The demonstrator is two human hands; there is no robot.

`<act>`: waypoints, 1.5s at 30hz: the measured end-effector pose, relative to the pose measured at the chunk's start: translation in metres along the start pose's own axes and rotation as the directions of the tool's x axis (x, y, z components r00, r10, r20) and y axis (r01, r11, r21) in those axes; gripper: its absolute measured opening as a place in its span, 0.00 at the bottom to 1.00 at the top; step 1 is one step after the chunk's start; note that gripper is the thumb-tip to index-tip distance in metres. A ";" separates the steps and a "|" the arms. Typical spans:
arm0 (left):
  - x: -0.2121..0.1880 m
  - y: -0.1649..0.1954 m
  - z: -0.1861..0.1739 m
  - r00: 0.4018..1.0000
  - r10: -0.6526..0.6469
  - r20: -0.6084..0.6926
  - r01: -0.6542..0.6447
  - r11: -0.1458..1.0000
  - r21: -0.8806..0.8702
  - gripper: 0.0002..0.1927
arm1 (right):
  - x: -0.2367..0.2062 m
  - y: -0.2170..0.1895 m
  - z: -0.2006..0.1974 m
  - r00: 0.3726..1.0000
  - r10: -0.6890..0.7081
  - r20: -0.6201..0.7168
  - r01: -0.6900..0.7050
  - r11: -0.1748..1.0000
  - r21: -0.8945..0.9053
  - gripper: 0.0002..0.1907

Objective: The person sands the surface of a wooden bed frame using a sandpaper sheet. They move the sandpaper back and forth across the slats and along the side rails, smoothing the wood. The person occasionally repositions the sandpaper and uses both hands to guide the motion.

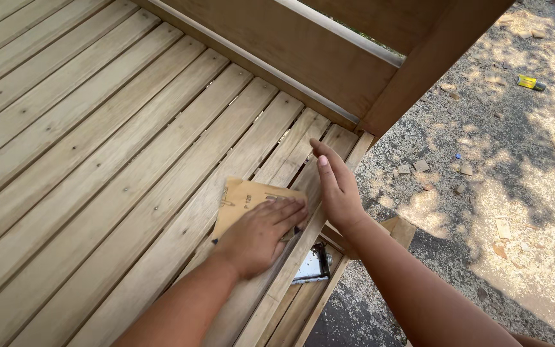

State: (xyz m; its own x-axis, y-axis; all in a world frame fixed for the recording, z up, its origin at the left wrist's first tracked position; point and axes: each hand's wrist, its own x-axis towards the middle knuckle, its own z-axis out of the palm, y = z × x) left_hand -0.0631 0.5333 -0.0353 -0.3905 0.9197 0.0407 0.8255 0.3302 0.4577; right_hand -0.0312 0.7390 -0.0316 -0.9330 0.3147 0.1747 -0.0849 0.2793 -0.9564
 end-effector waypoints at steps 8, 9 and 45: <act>0.167 -0.006 0.000 0.989 -0.088 -0.121 0.089 0.996 -0.002 0.24 | -0.015 0.002 -0.027 0.997 -0.060 -0.042 0.057 0.996 -0.061 0.26; 0.172 -0.008 0.002 0.988 -0.084 -0.129 0.083 0.996 -0.015 0.23 | -0.017 0.004 -0.028 0.997 -0.050 -0.065 0.046 0.997 -0.068 0.26; -0.433 0.020 0.048 0.936 0.216 -0.276 -0.055 0.868 0.494 0.28 | -0.157 -0.002 0.138 0.841 0.180 -0.509 -0.310 0.933 -0.181 0.37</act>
State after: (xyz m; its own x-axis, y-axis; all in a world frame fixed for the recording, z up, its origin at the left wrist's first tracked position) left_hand 0.1423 0.1515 -0.0867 -0.2998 0.8739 0.3826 0.9390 0.3412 -0.0436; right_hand 0.0670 0.5636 -0.0895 -0.6221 0.7773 0.0935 0.2732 0.3275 -0.9045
